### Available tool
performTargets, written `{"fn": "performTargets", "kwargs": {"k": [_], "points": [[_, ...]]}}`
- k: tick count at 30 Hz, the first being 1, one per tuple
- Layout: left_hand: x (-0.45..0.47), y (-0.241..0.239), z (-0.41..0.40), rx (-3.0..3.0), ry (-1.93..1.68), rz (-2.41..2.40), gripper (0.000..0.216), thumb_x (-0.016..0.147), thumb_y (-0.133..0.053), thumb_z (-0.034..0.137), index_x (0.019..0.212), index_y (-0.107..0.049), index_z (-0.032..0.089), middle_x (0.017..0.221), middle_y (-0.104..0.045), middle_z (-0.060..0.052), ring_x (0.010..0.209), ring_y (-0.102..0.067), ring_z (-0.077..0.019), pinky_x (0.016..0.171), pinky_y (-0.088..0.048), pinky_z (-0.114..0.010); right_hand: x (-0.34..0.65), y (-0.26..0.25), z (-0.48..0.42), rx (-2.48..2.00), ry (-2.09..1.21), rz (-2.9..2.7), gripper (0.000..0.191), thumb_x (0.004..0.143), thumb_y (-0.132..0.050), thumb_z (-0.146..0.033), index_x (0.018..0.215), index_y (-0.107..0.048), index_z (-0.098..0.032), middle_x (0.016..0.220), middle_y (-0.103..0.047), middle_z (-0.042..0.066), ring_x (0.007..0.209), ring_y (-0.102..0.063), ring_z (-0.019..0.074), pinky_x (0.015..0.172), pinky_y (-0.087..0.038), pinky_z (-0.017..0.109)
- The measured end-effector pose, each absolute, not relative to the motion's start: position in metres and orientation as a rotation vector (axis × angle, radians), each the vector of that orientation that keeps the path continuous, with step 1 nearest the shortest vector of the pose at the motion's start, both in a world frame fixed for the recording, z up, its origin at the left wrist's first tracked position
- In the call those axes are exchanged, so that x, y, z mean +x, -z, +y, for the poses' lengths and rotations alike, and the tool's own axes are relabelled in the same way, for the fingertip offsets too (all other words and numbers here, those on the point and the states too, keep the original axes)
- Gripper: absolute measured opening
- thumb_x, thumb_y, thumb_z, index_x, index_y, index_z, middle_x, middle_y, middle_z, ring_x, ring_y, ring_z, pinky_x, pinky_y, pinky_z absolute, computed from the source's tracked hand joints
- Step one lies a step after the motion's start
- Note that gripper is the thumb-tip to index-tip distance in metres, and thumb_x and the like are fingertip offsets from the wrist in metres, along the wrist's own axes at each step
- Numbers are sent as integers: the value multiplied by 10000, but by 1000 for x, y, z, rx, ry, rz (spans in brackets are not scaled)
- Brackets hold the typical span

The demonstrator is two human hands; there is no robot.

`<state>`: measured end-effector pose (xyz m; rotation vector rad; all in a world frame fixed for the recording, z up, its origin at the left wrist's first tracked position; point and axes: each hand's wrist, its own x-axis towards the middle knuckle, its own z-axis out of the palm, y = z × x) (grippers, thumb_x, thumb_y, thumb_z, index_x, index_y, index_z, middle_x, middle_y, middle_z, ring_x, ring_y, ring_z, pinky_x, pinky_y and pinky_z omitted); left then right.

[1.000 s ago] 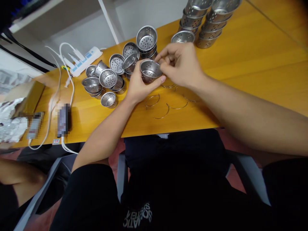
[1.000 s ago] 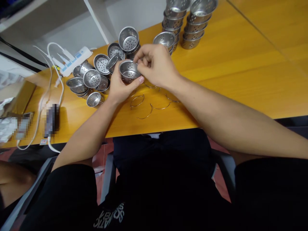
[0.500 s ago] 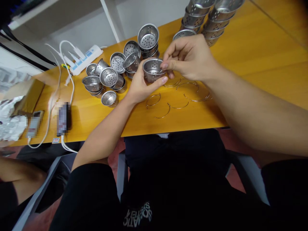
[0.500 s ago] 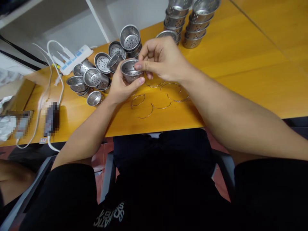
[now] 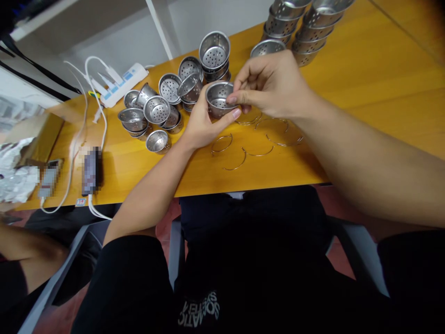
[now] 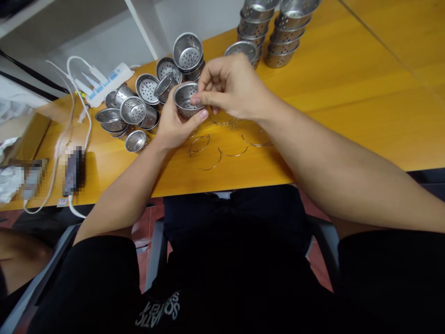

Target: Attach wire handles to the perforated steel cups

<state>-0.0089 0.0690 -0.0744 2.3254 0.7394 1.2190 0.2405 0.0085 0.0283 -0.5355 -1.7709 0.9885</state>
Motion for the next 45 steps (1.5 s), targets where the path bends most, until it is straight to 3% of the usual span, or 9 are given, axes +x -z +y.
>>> {"fn": "performTargets", "kwargs": {"k": [13, 17, 21, 24, 32, 38, 40, 42, 45], "points": [[-12, 70, 66, 2343, -1184, 748, 1103, 1041, -699, 1079, 1836, -445, 356, 1717, -708, -153, 1619, -777, -378, 1428, -620, -609, 243, -26, 10, -609, -868, -1821, 622, 915, -1157, -788, 917, -837, -255, 800, -745, 0, 681, -650, 166, 645, -550, 312], [-11, 67, 65, 2337, -1224, 746, 1126, 1040, -653, 1107, 1873, -391, 395, 1738, -696, -138, 1636, -778, -379, 1424, -626, -630, 251, -25, 9, -666, -656, -1832, 333, 1091, -1045, -599, 1216, -914, -320, 1069, -834, 26, 809, -681, 190, 729, -572, 338], [-11, 66, 68, 2335, -1226, 763, 1196, 1026, -660, 1115, 1916, -348, 379, 1730, -709, -168, 1618, -786, -382, 1422, -628, -625, 261, -32, 7, -656, -480, -1978, 29, 1148, -941, -377, 1136, -931, -352, 1293, -859, 81, 1123, -781, 292, 964, -656, 419], [-12, 67, 71, 2330, -1244, 757, 1222, 1014, -665, 1124, 1931, -335, 387, 1731, -705, -163, 1623, -778, -385, 1431, -622, -636, 264, -32, 10, -620, -428, -2058, 72, 1119, -918, -289, 1109, -926, -360, 1395, -847, 91, 1286, -790, 344, 1112, -665, 484], [-12, 64, 67, 2362, -1243, 748, 1198, 1039, -672, 1092, 1948, -304, 405, 1725, -705, -158, 1617, -789, -367, 1414, -652, -596, 264, -14, 23, -597, -418, -2191, 407, 996, -939, -90, 1275, -965, -384, 1544, -761, 97, 1319, -774, 327, 1105, -694, 452], [-8, 67, 66, 2276, -1276, 803, 1099, 1097, -764, 975, 1905, -344, 361, 1673, -707, -154, 1624, -779, -336, 1380, -666, -536, 264, -18, 18, -550, -462, -2182, 198, 1109, -913, -280, 1298, -907, -337, 1465, -746, 117, 1292, -775, 350, 1115, -712, 518], [-9, 67, 64, 2203, -1257, 861, 1048, 1075, -871, 904, 1834, -423, 337, 1588, -734, -148, 1468, -836, -289, 1236, -722, -446, 268, -22, 17, -624, -430, -2154, 117, 1141, -883, -347, 1254, -873, -320, 1435, -756, 131, 1264, -777, 356, 1070, -720, 523], [-10, 63, 62, 2112, -1264, 919, 908, 1030, -977, 834, 1649, -575, 304, 1376, -775, -98, 1134, -854, -206, 996, -728, -346, 272, -26, 17, -756, -382, -2095, 127, 1147, -862, -397, 1244, -856, -314, 1440, -753, 145, 1187, -776, 341, 997, -719, 512], [-14, 49, 52, 2055, -1280, 957, 611, 1062, -985, 762, 1195, -674, 254, 994, -685, 9, 776, -651, -120, 762, -608, -288, 274, -30, 16, -980, -356, -2019, 187, 1152, -837, -480, 1264, -856, -331, 1498, -728, 156, 1170, -759, 334, 979, -706, 510]]}}
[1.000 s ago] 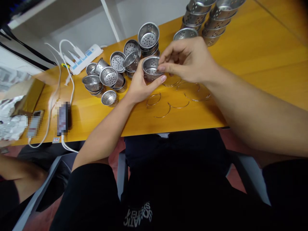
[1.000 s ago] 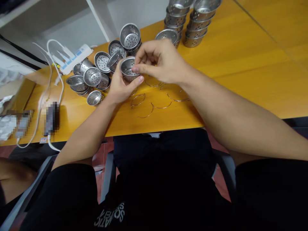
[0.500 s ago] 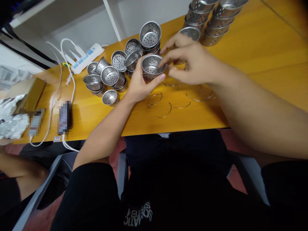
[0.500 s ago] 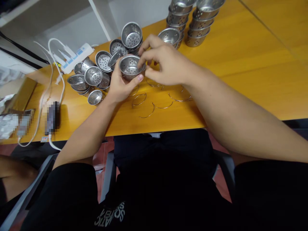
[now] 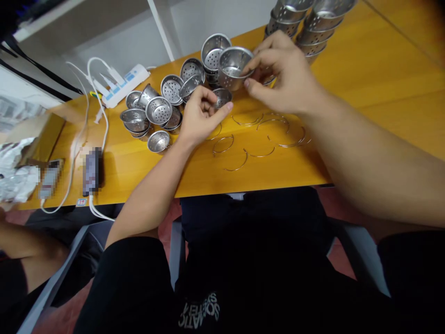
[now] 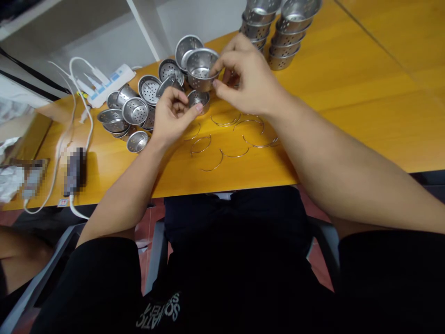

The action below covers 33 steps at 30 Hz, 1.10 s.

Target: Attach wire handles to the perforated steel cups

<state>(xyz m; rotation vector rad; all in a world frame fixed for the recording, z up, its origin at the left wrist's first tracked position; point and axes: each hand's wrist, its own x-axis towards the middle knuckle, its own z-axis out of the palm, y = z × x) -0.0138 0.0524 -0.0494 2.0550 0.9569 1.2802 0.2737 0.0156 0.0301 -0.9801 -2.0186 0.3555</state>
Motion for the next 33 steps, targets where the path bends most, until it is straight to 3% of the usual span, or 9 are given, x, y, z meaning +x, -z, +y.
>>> {"fn": "performTargets", "kwargs": {"k": [4, 7, 12, 20, 24, 26, 29, 33], "points": [[-14, 22, 24, 2195, -1021, 843, 570, 1167, -921, 539, 854, -545, 246, 834, -602, 21, 746, -534, -121, 723, -495, -292, 264, -29, 11, -1125, -417, -2076, 319, 1154, -789, -623, 1290, -857, -342, 1597, -710, 168, 1320, -714, 365, 1103, -682, 529], [-11, 5, 3, 2277, -775, 717, 570, 1142, -907, 309, 789, -464, 249, 803, -581, 38, 720, -484, -102, 704, -425, -277, 251, -23, 12, -1215, -466, -2142, 467, 1170, -712, -736, 1402, -882, -369, 1613, -744, 150, 1351, -684, 389, 1160, -642, 579], [-8, -8, -8, 2301, -641, 708, 566, 1091, -822, 70, 758, -403, 255, 757, -481, 75, 687, -439, -89, 691, -361, -267, 237, -14, 18, -1314, -415, -2185, 650, 1165, -605, -894, 1578, -873, -468, 1412, -835, 152, 1481, -637, 486, 1192, -573, 690], [-6, -15, -12, 2286, -578, 754, 562, 1093, -784, 35, 734, -410, 251, 735, -495, 73, 687, -430, -92, 690, -334, -278, 232, -19, 13, -1374, -385, -2274, 547, 1207, -624, -730, 1653, -801, -467, 1656, -757, 141, 1545, -648, 505, 1268, -580, 696], [-7, -16, -13, 2306, -569, 762, 559, 1107, -781, 37, 745, -412, 250, 733, -487, 79, 683, -421, -88, 692, -335, -277, 235, -21, 10, -1336, -436, -2267, 533, 1217, -620, -506, 1683, -759, -290, 1752, -660, 219, 1558, -661, 409, 1370, -530, 562], [-8, -16, -12, 2332, -568, 754, 558, 1120, -777, 47, 755, -408, 253, 734, -475, 83, 682, -418, -87, 691, -337, -277, 239, -25, 9, -1316, -415, -2244, 541, 1177, -688, -436, 1669, -739, -217, 1738, -658, 253, 1577, -664, 381, 1389, -508, 501], [-9, -15, -11, 2363, -565, 734, 562, 1128, -774, 61, 762, -395, 257, 735, -460, 87, 682, -404, -86, 692, -334, -279, 250, -32, 9, -1307, -309, -2167, 428, 1177, -749, -401, 1577, -757, -249, 1662, -721, 233, 1560, -694, 382, 1370, -524, 502], [-9, -16, -12, 2339, -548, 741, 560, 1112, -768, 42, 753, -395, 257, 733, -430, 92, 686, -381, -83, 696, -308, -291, 271, -37, 16, -1388, -54, -1974, 347, 1156, -755, -217, 1497, -818, -210, 1611, -765, 237, 1538, -744, 361, 1349, -573, 466]]}}
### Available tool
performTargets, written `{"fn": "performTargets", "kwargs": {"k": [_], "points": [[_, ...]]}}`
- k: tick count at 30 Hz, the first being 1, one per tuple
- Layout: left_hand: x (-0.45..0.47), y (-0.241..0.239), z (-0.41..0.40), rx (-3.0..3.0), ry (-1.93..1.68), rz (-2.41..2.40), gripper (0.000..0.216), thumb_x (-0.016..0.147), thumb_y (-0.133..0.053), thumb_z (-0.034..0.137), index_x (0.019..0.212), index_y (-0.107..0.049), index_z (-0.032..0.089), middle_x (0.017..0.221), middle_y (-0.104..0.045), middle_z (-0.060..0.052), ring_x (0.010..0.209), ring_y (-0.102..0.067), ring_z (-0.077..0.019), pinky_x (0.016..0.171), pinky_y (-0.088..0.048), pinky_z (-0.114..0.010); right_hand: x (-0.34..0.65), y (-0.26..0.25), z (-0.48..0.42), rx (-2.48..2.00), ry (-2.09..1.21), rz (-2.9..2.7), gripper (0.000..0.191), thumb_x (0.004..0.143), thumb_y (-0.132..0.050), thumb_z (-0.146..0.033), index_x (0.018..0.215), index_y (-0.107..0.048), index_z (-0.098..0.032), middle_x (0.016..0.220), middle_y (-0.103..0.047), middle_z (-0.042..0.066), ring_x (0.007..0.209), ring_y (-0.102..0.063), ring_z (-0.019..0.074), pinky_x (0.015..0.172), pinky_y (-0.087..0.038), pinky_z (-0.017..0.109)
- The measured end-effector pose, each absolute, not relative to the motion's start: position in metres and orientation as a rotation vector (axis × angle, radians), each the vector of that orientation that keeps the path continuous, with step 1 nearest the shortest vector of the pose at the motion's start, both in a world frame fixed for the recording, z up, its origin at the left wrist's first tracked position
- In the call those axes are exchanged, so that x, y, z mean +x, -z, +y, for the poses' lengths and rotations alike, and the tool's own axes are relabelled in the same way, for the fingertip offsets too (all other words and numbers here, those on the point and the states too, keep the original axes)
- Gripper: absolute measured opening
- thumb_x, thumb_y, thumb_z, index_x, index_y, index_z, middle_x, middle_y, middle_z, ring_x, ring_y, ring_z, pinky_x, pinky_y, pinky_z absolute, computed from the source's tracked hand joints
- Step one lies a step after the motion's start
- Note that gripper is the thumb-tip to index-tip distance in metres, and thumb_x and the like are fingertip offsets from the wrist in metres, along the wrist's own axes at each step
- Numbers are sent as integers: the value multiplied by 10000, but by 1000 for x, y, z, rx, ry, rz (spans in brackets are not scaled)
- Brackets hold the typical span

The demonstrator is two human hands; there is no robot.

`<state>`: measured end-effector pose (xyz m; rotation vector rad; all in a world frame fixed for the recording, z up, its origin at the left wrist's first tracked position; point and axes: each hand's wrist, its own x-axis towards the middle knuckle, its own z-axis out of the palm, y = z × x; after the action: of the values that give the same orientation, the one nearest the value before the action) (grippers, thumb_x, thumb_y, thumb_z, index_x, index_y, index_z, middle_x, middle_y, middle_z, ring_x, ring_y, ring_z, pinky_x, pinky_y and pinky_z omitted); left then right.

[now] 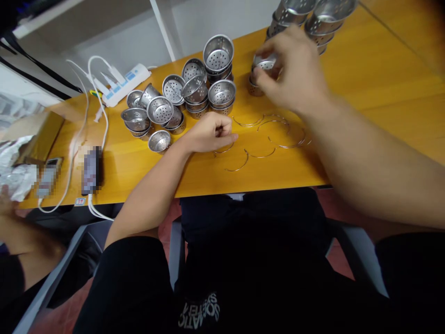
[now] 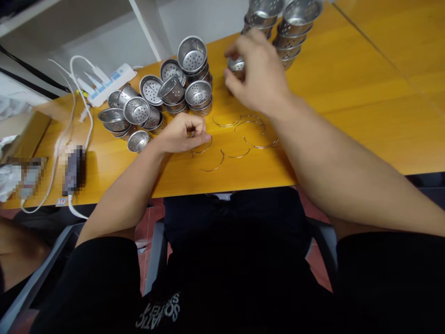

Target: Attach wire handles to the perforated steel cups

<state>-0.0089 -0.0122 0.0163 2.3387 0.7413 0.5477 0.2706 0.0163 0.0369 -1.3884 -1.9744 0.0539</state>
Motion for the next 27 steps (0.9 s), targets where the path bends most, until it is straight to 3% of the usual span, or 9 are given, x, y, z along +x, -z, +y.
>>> {"fn": "performTargets", "kwargs": {"k": [4, 9, 12, 19, 24, 27], "points": [[-9, -18, -14, 2306, -473, 747, 562, 1118, -762, 40, 749, -401, 263, 739, -432, 92, 694, -383, -79, 703, -310, -297, 286, -37, 23, -1609, -1, -1971, 345, 1227, -774, -316, 1561, -846, -261, 1786, -698, 203, 1589, -716, 356, 1391, -563, 466], [-9, -17, -11, 2265, -485, 735, 536, 1086, -763, 43, 738, -418, 260, 727, -455, 88, 685, -383, -75, 694, -306, -312, 288, -43, 23, -1732, -159, -2073, 315, 1234, -688, -205, 1456, -905, -149, 1557, -869, 244, 1442, -814, 411, 1265, -617, 527], [-9, -16, -10, 2241, -480, 739, 494, 1068, -760, 73, 742, -436, 256, 728, -469, 83, 686, -383, -81, 695, -309, -319, 289, -45, 24, -1746, -253, -2057, 284, 1240, -716, -255, 1433, -905, -169, 1535, -881, 253, 1354, -831, 398, 1174, -607, 498], [-10, -18, -11, 2245, -503, 734, 480, 1047, -757, 72, 726, -454, 260, 708, -468, 83, 672, -382, -91, 683, -304, -328, 293, -42, 31, -1753, -315, -2020, 288, 1228, -800, -308, 1460, -886, -160, 1443, -904, 198, 1052, -701, 248, 969, -526, 399], [-10, -19, -12, 2259, -509, 745, 491, 1061, -762, 59, 727, -459, 254, 718, -464, 83, 677, -379, -81, 688, -302, -313, 294, -38, 35, -1721, -353, -1937, 245, 1194, -847, -328, 1389, -873, -182, 1443, -896, 189, 1036, -697, 240, 945, -535, 399], [-11, -16, -10, 2260, -523, 754, 506, 1083, -768, 79, 728, -453, 253, 715, -441, 85, 677, -365, -79, 688, -292, -309, 295, -40, 36, -1694, -370, -1911, 334, 1203, -872, -508, 1355, -854, -211, 1383, -899, 178, 1077, -723, 263, 974, -573, 427]]}}
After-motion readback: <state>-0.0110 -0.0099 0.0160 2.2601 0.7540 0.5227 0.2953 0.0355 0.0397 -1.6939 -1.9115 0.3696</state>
